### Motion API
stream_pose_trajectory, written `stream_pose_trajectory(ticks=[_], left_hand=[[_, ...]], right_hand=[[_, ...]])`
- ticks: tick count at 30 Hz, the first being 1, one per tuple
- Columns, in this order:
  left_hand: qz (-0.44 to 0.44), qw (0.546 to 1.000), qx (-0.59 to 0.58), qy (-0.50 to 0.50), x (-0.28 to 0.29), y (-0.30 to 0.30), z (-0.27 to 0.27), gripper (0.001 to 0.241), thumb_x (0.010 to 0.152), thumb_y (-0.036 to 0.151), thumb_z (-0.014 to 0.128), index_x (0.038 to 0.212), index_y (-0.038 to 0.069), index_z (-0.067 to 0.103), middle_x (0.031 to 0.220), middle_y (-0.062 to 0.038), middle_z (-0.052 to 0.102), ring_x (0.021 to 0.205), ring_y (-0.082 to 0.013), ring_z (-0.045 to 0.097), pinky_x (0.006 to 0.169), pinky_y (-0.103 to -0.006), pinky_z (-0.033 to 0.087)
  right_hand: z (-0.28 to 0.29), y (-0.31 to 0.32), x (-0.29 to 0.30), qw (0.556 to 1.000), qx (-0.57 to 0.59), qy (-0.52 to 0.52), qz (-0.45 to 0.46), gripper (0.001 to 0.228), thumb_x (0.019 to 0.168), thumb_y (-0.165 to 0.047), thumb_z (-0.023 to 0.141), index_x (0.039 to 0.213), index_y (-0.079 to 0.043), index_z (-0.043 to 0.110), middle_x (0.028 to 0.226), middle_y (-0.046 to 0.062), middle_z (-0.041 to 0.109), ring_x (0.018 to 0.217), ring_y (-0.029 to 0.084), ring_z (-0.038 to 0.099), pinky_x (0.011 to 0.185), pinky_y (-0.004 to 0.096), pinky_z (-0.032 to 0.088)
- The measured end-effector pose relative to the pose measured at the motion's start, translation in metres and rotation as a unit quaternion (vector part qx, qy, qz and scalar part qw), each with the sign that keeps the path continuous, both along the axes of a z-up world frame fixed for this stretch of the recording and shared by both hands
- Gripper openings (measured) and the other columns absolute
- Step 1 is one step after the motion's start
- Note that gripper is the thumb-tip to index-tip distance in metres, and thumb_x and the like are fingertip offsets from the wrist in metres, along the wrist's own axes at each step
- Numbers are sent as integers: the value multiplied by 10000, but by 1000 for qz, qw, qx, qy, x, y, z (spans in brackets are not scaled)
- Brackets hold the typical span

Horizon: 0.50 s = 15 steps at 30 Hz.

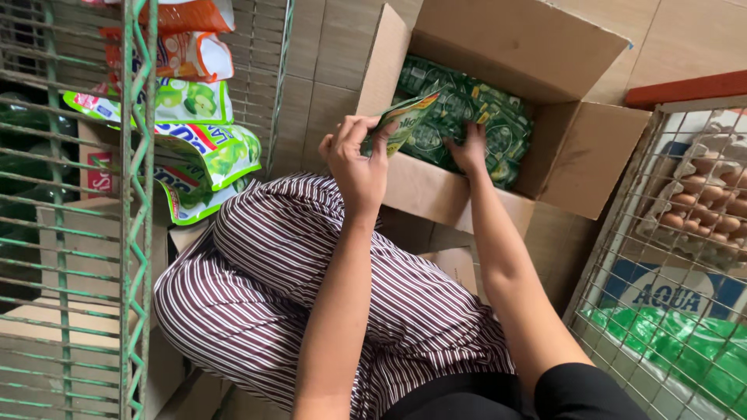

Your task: The person repeatedly takes green Sunlight dish soap sachets from a cardboard box on the floor and places them upright on a wire shelf. The person handles the sachets one at a time, arranging them in neat rows on the shelf.

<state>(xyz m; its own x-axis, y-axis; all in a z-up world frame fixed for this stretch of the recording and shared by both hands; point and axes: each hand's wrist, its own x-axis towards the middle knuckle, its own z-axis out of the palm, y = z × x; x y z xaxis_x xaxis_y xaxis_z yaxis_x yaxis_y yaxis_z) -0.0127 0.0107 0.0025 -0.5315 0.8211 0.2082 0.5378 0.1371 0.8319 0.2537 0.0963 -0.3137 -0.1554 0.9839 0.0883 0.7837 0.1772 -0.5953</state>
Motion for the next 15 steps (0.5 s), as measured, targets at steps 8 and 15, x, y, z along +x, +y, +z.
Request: stream_pose_trajectory(ticks=[8,15], left_hand=[[-13,1000,-3,1,-1,3,3,131,930,218,776,990,122,709,986,25,699,937,-187,655,956,-363,364],[-2,1000,-12,-1,-1,1,3,129,930,232,774,987,129,719,976,19,702,928,-195,661,952,-369,373]], right_hand=[[1,2,-8,998,-56,-3,-21,670,702,-293,1019,1150,-44,588,1080,208,592,947,371,593,814,465,521],[1,0,-8,908,-325,141,-224,526,713,-290,965,1010,42,685,958,112,718,838,204,647,757,335,534]])
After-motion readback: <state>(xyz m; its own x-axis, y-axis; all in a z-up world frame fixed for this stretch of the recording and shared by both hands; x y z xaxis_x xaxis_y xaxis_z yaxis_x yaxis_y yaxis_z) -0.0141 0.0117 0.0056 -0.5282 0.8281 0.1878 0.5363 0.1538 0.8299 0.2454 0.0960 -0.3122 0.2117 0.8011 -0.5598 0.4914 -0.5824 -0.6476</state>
